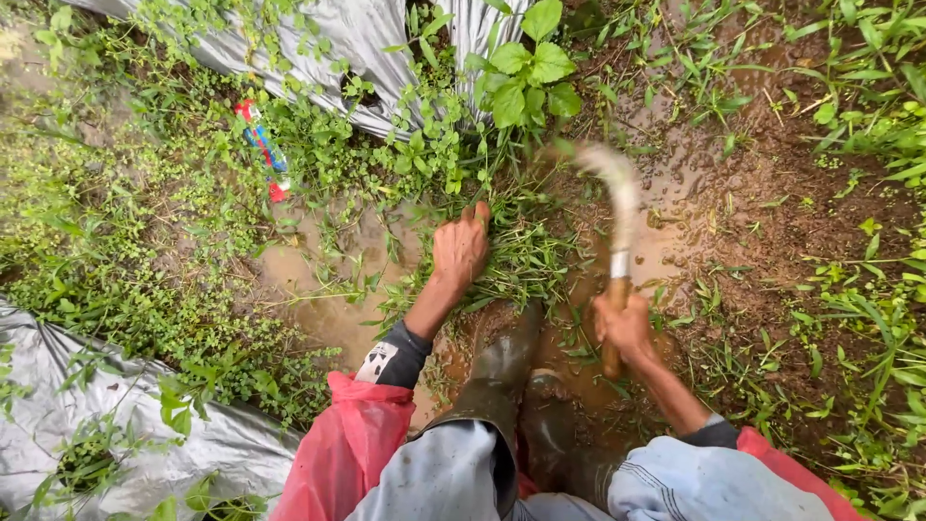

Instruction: The person uses a sickle to cut weeds and grass in a muddy outdoor area. They gather the cut vegetation by hand and place it into a large white plastic bag positioned nearby.

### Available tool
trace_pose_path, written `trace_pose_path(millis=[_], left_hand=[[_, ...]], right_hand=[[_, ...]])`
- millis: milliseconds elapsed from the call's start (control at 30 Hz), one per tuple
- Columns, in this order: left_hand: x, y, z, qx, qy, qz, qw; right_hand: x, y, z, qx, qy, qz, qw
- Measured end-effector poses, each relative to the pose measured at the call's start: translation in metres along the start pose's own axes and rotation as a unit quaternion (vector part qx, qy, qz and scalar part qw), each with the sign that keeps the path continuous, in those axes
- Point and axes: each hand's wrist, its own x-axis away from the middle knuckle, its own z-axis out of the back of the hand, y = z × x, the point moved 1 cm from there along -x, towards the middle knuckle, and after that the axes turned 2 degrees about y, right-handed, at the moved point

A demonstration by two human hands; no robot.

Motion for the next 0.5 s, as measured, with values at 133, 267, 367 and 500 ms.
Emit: trace_pose_path(millis=[133,267,367,500], left_hand=[[0.009,-0.006,-0.012,0.012,-0.02,-0.004,1.0],[0.018,-0.012,-0.018,-0.011,-0.041,0.005,0.999],[0.032,-0.029,-0.011,-0.012,-0.087,0.024,0.996],[0.022,-0.035,0.014,-0.051,-0.1,0.054,0.992]], right_hand=[[-0.011,-0.022,-0.005,-0.229,0.057,-0.004,0.972],[-0.002,0.038,-0.009,0.078,-0.063,0.05,0.994],[-0.007,0.05,-0.017,0.016,-0.016,0.075,0.997],[-0.004,-0.03,-0.004,-0.117,0.057,-0.028,0.991]])
